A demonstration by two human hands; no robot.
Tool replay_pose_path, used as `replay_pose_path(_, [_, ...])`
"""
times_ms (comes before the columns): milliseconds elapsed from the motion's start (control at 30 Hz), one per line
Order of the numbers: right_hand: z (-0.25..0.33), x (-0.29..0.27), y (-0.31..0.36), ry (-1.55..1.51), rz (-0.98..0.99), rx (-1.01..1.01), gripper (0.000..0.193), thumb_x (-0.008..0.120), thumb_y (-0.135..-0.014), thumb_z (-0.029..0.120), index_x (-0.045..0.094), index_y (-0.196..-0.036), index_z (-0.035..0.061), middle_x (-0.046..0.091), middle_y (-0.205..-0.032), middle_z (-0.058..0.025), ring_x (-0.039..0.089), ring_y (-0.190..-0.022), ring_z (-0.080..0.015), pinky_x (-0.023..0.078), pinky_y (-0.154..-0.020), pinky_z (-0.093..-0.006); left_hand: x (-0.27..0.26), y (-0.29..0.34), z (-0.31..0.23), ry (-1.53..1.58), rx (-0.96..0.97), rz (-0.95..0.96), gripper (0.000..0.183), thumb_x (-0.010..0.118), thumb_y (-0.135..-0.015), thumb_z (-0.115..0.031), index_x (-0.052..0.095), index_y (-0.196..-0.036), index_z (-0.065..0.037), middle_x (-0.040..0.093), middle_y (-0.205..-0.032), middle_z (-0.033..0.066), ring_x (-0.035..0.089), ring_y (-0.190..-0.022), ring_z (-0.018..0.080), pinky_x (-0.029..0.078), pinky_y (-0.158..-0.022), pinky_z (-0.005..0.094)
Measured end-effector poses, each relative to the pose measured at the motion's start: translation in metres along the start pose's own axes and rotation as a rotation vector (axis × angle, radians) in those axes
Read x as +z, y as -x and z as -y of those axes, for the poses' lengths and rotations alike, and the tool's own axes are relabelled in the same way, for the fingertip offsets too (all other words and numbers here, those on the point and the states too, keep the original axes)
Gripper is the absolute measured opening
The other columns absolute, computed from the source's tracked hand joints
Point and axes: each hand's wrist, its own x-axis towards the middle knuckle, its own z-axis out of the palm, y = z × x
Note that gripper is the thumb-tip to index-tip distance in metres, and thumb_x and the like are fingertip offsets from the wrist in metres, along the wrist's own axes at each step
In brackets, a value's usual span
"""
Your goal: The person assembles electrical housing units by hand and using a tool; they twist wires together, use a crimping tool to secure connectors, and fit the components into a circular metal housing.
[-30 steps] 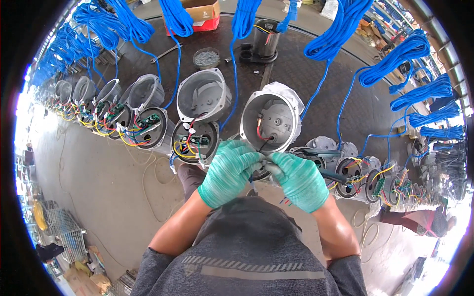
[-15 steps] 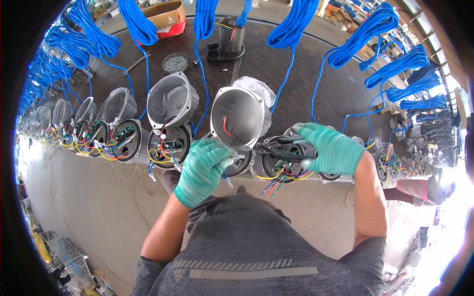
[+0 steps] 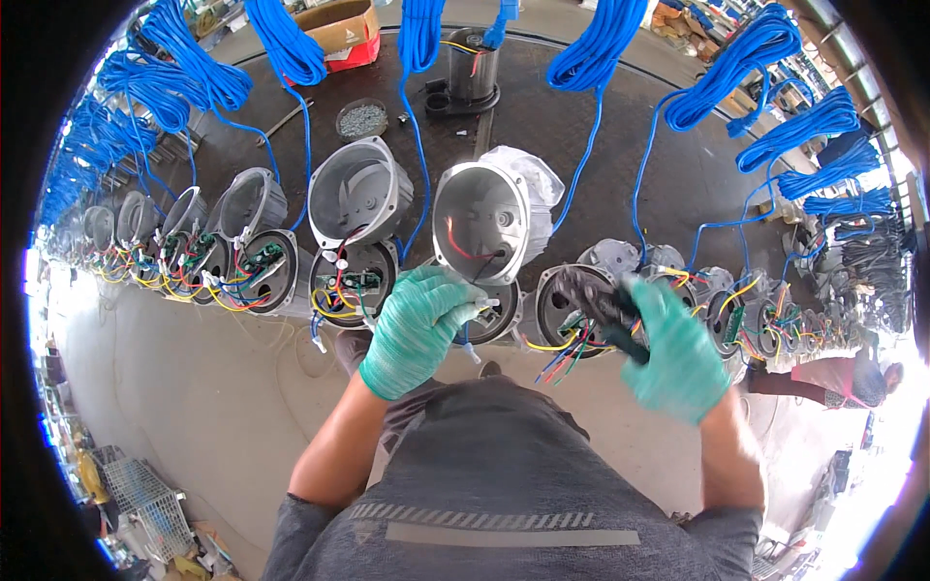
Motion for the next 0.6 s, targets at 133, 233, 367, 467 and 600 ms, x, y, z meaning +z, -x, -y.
replay_pose_path(133, [0.026,0.054,0.036,-0.422,0.006,0.11,0.081,0.077,-0.082,0.011,0.044,-0.155,-0.0012,0.066,-0.133,-0.0206,0.072,-0.114,-0.0324,0.058,-0.099,-0.0393,-0.003,-0.006,-0.003,0.018,0.016,0.052,0.019,0.082,-0.087,-0.01,0.081,-0.105,-0.011,0.077,-0.103,0.0071,0.067,-0.107,0.0317,0.054,-0.095,0.0425])
replay_pose_path(233, [0.058,0.073,0.025,-0.761,0.075,0.342,0.086,0.08,-0.082,0.012,0.04,-0.156,-0.0062,0.061,-0.137,-0.0237,0.072,-0.113,-0.0333,0.061,-0.095,-0.0387,-0.005,-0.004,-0.004,0.006,0.026,0.055,0.019,0.082,-0.087,-0.011,0.081,-0.105,-0.011,0.077,-0.104,0.0067,0.067,-0.108,0.0311,0.054,-0.096,0.0422])
replay_pose_path(367, [0.058,0.094,0.013,-0.494,0.013,0.252,0.096,0.085,-0.079,0.015,0.037,-0.16,-0.0017,0.066,-0.133,-0.022,0.07,-0.115,-0.0355,0.057,-0.1,-0.0411,-0.003,0.001,0.005,-0.101,0.146,0.052,0.021,0.083,-0.085,-0.012,0.082,-0.106,-0.011,0.077,-0.105,0.0063,0.067,-0.109,0.0305,0.054,-0.096,0.0423])
replay_pose_path(467, [0.059,0.092,0.011,-0.542,0.007,0.243,0.091,0.082,-0.08,0.019,0.04,-0.155,-0.0077,0.062,-0.132,-0.0284,0.069,-0.114,-0.0421,0.059,-0.097,-0.045,-0.002,0.0,0.001,-0.075,0.096,0.036,0.024,0.083,-0.082,-0.011,0.082,-0.106,-0.011,0.076,-0.104,0.0061,0.068,-0.108,0.0299,0.054,-0.095,0.0421])
replay_pose_path(600, [0.063,0.091,0.01,-0.522,-0.023,0.235,0.089,0.081,-0.08,0.02,0.042,-0.155,-0.0081,0.064,-0.13,-0.0291,0.067,-0.117,-0.0434,0.058,-0.098,-0.0453,-0.001,-0.006,-0.005,-0.08,0.145,0.022,0.023,0.082,-0.08,-0.013,0.081,-0.102,-0.009,0.077,-0.097,0.0072,0.069,-0.101,0.0328,0.052,-0.09,0.0443])
